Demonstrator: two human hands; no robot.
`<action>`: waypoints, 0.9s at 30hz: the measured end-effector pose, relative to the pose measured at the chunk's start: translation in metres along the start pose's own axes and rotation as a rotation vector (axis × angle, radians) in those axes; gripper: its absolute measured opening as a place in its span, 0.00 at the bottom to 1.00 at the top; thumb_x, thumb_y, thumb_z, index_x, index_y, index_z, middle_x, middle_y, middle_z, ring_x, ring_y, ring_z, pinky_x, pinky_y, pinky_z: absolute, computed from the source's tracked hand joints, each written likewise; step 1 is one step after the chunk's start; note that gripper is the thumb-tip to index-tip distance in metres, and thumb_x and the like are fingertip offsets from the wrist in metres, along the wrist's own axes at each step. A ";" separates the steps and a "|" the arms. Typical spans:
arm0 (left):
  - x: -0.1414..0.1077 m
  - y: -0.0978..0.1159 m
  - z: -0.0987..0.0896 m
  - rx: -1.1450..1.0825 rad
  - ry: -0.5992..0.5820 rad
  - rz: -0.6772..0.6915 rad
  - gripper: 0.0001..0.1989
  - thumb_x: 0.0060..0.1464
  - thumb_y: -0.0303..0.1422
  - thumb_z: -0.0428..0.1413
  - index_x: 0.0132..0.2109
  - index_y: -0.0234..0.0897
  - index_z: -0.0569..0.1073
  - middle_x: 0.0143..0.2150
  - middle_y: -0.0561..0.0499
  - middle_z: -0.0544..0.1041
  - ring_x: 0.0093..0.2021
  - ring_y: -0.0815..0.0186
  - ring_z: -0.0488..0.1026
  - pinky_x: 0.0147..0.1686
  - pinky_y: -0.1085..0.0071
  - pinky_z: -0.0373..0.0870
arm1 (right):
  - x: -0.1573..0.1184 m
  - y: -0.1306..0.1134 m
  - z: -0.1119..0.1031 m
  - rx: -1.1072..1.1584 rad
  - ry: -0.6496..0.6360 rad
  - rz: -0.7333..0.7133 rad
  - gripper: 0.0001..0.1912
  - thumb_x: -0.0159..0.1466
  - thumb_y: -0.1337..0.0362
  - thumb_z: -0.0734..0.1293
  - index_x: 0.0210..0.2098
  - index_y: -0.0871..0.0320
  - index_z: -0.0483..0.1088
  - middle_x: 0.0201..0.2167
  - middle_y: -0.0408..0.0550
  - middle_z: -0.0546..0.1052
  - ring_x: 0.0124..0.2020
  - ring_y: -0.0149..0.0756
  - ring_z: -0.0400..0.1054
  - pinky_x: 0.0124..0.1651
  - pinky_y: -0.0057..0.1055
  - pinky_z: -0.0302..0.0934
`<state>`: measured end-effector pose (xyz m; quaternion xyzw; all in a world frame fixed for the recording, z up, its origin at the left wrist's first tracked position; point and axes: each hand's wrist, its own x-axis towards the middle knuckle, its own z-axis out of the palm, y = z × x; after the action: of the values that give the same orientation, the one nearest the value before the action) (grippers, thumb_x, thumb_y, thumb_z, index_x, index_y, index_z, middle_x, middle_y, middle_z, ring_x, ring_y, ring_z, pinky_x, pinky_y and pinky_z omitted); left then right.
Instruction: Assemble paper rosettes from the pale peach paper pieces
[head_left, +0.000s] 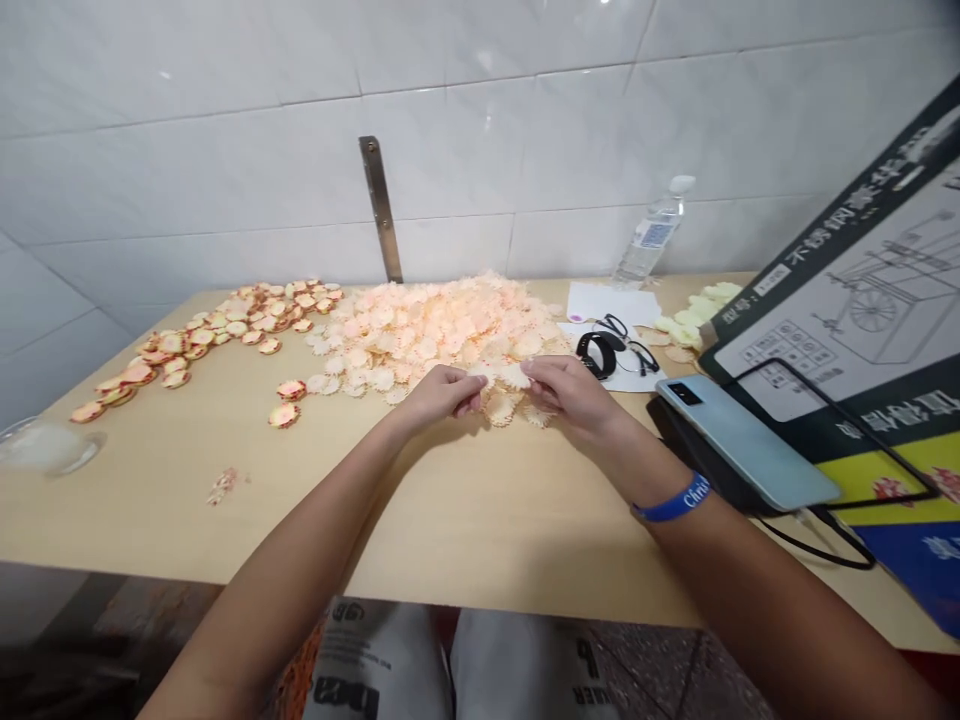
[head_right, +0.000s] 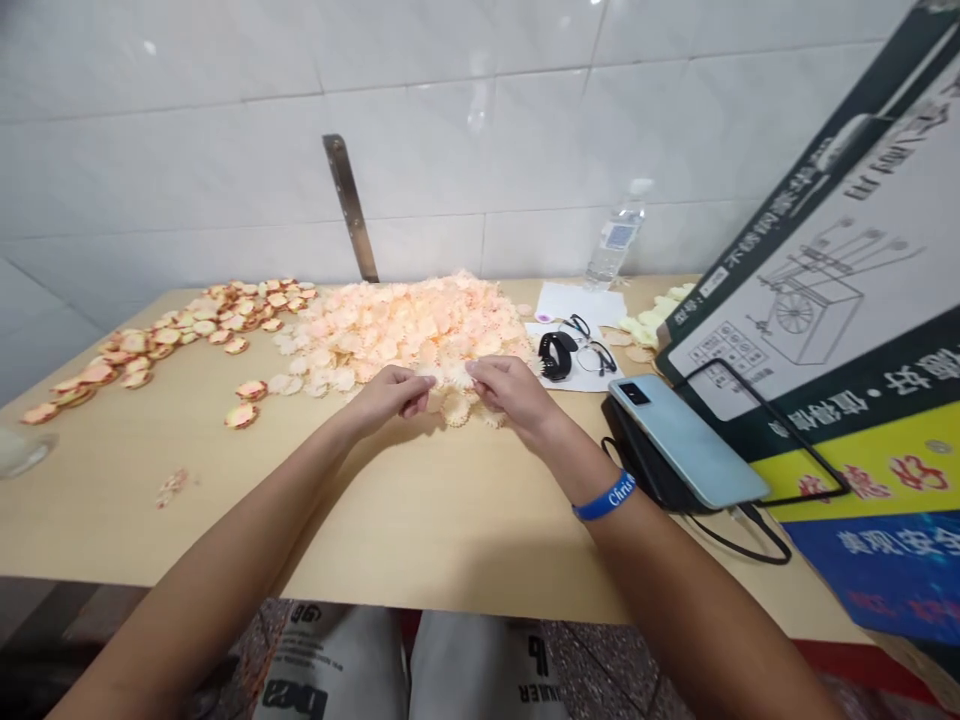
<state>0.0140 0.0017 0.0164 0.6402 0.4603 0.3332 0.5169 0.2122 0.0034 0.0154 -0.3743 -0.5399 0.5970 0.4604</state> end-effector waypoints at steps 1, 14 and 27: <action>0.000 0.000 0.000 -0.046 0.028 -0.006 0.21 0.54 0.44 0.56 0.22 0.32 0.73 0.15 0.54 0.67 0.17 0.75 0.60 0.21 0.76 0.57 | 0.000 0.000 0.001 0.020 0.043 -0.013 0.21 0.56 0.53 0.73 0.18 0.60 0.65 0.09 0.34 0.54 0.12 0.20 0.43 0.15 0.23 0.38; 0.002 -0.015 -0.007 0.369 0.593 0.552 0.27 0.61 0.38 0.51 0.66 0.40 0.59 0.71 0.43 0.56 0.71 0.57 0.50 0.67 0.56 0.53 | -0.005 0.015 0.015 -0.155 0.065 -0.190 0.19 0.61 0.53 0.68 0.50 0.50 0.74 0.60 0.50 0.69 0.49 0.41 0.72 0.40 0.34 0.69; -0.043 0.010 -0.063 0.925 0.756 0.098 0.17 0.59 0.29 0.48 0.54 0.34 0.71 0.57 0.40 0.73 0.57 0.56 0.70 0.56 0.60 0.67 | -0.016 0.022 0.026 -0.881 -0.084 -0.524 0.21 0.67 0.59 0.58 0.18 0.56 0.59 0.17 0.42 0.63 0.22 0.31 0.58 0.28 0.30 0.52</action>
<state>-0.0557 -0.0161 0.0440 0.6563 0.6795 0.3265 -0.0310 0.1893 -0.0191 -0.0034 -0.3606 -0.8339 0.1920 0.3712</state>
